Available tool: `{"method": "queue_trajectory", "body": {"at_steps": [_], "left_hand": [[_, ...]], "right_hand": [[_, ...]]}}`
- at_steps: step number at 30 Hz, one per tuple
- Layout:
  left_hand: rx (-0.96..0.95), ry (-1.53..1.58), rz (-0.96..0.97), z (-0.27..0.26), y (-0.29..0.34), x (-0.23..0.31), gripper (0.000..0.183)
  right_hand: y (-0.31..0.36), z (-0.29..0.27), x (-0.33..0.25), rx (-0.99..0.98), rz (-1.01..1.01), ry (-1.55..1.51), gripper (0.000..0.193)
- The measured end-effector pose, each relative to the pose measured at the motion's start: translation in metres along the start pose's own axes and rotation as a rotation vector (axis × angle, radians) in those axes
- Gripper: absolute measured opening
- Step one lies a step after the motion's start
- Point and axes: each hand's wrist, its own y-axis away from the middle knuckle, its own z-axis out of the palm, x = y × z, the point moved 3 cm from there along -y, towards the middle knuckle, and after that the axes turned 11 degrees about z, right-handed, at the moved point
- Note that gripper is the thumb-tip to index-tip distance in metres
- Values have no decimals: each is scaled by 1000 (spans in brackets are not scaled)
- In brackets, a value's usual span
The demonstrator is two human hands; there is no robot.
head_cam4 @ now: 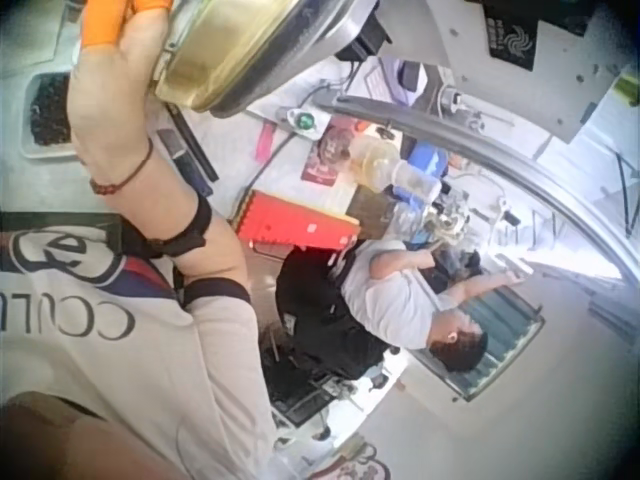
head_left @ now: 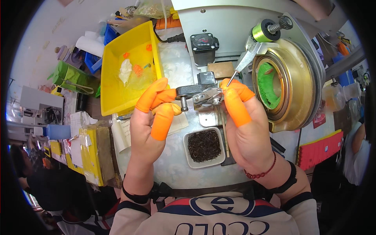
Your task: Assembling and inspecting small metal components using a precision rotation machine and hand tools on a fabrication floor.
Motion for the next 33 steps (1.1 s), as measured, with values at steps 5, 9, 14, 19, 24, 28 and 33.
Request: {"method": "queue_trajectory", "body": {"at_steps": [5,9,14,19,24,28,33], "left_hand": [[-8,-64,56,1,3,-3,37],[-17,46,-41,-3,7,-4,40],[-70,-31,-236,0,8,-18,45],[-188,-87,-406,3,3,-22,56],[-242,50,-512,8,-6,-27,70],[-254,74,-485,10,-10,-30,70],[-257,160,-420,12,-9,-34,64]], "right_hand": [[16,1,-5,-5,-53,76,14],[36,0,-22,-295,-439,554,9],[49,-10,-14,-741,-455,759,8],[24,4,-12,0,-215,230,29],[0,0,-6,11,-154,61,17],[-4,-1,-5,9,-170,110,14],[-7,0,-5,-68,-230,103,15]]}}
